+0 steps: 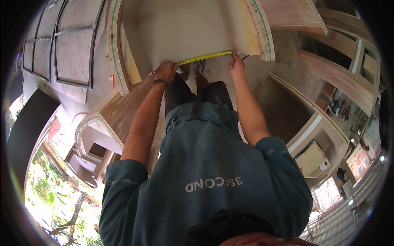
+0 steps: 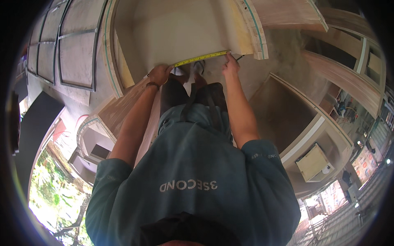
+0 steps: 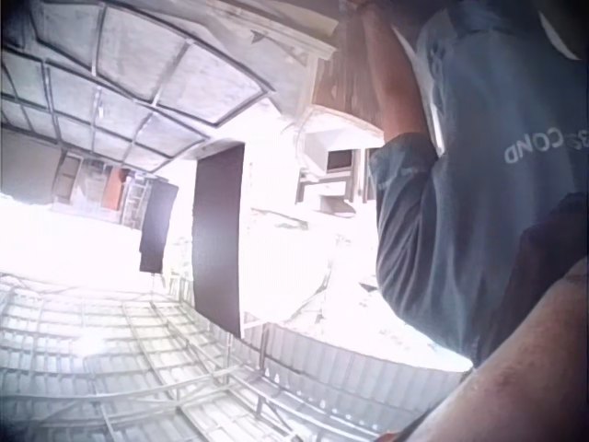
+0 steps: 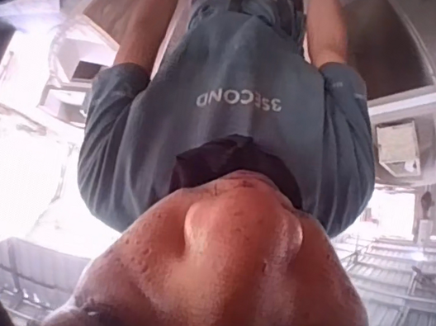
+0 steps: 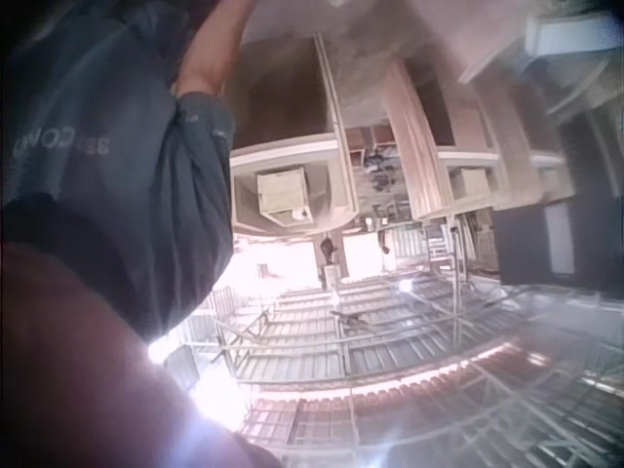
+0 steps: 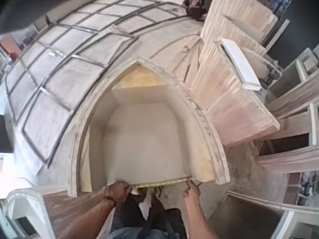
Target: The person installs a white drawer into a wooden cabinet carcass, aligning it with metal slides and securing it with a cordless drill. They then measure the cabinet interior with a tape measure and mark it with a pen before placing another drawer into the unit.
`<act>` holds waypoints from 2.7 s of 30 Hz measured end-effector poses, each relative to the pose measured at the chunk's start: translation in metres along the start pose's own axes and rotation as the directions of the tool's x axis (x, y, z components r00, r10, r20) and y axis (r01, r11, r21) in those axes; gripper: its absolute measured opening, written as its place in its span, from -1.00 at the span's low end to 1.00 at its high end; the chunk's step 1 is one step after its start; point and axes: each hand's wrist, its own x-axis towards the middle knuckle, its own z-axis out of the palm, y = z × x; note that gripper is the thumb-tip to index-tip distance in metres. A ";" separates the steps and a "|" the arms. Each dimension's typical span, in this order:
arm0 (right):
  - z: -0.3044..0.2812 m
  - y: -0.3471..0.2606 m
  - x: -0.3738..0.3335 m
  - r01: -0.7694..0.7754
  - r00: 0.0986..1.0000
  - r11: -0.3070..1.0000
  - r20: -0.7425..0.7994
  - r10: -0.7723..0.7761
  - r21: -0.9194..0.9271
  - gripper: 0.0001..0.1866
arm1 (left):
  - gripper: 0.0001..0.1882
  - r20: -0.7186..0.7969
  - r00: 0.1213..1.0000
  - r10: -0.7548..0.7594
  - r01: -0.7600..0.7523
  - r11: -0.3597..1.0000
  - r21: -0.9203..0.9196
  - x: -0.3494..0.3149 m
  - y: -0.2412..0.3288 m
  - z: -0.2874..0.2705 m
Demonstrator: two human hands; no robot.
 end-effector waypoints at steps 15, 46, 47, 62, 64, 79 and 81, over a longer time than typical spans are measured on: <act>0.011 0.005 -0.065 0.570 0.758 0.645 0.630 -0.172 -0.509 -0.55 | -0.51 -0.038 0.999 -0.022 0.023 1.000 0.015 -0.004 0.007 0.002; 0.063 0.007 -0.016 0.897 0.431 -0.017 0.883 -0.187 -0.441 -0.68 | -0.54 -0.064 0.998 -0.026 0.028 0.999 0.036 -0.005 0.010 0.003; 0.064 0.008 -0.017 0.897 0.433 -0.002 0.880 -0.196 -0.442 -0.69 | -0.54 -0.065 0.997 -0.028 0.031 0.999 0.033 -0.005 0.009 0.003; 0.064 0.012 -0.018 0.897 0.429 -0.004 0.873 -0.233 -0.442 -0.68 | -0.54 -0.036 0.999 -0.010 0.010 1.000 -0.001 -0.005 0.010 0.000; 0.062 0.013 -0.013 0.913 0.401 0.033 0.878 -0.262 -0.407 -0.70 | -0.54 -0.016 1.000 -0.008 0.007 1.000 -0.017 -0.004 0.012 -0.003; 0.088 -0.053 -0.220 0.770 0.480 0.602 0.812 -0.332 -0.209 -0.70 | -0.48 0.051 0.995 0.084 -0.073 0.980 -0.184 -0.057 0.029 -0.023; 0.092 -0.086 -0.286 0.834 0.387 0.542 0.808 -0.443 -0.103 -0.70 | -0.44 0.025 1.000 0.010 -0.004 0.970 -0.242 -0.072 0.035 -0.039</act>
